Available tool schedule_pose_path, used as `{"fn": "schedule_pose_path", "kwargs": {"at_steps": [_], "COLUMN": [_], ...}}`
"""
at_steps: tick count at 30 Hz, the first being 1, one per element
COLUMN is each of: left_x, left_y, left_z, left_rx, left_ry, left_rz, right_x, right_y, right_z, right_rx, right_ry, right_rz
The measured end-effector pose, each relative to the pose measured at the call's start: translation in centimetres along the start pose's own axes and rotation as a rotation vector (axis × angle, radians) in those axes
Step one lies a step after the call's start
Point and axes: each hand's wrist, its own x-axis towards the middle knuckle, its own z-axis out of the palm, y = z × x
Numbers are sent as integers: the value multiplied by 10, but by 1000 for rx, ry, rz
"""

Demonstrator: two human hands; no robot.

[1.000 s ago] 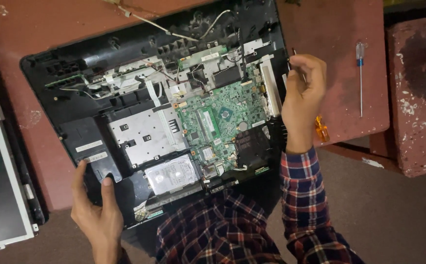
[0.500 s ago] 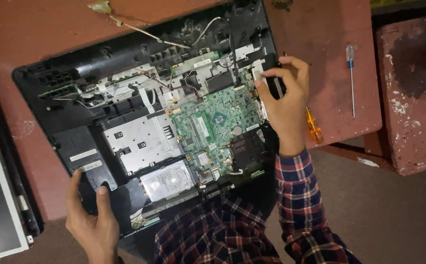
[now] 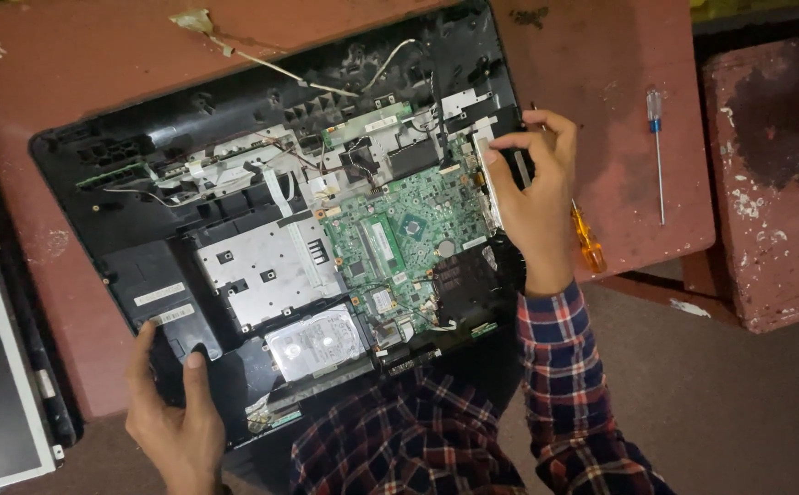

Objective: Disassembling an electronic device by removing screws and internal components using a manual screwdriver.

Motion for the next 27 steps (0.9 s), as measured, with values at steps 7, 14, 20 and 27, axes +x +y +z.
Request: {"fn": "schedule_pose_path", "kwargs": {"at_steps": [7, 14, 20, 27], "left_x": [0, 0, -1, 0], "left_y": [1, 2, 0, 2], "left_z": [0, -1, 0, -3], "left_rx": [-17, -59, -49, -41], "left_ry": [-7, 5, 4, -16], "left_rz": [11, 38, -3, -39], "right_x": [3, 2, 2, 4], "right_y": [-10, 3, -2, -10], "right_z": [0, 2, 0, -2], "right_rx": [8, 25, 3, -66], "right_ry": [-78, -100, -154, -198], "right_rz": [72, -25, 1, 95]}}
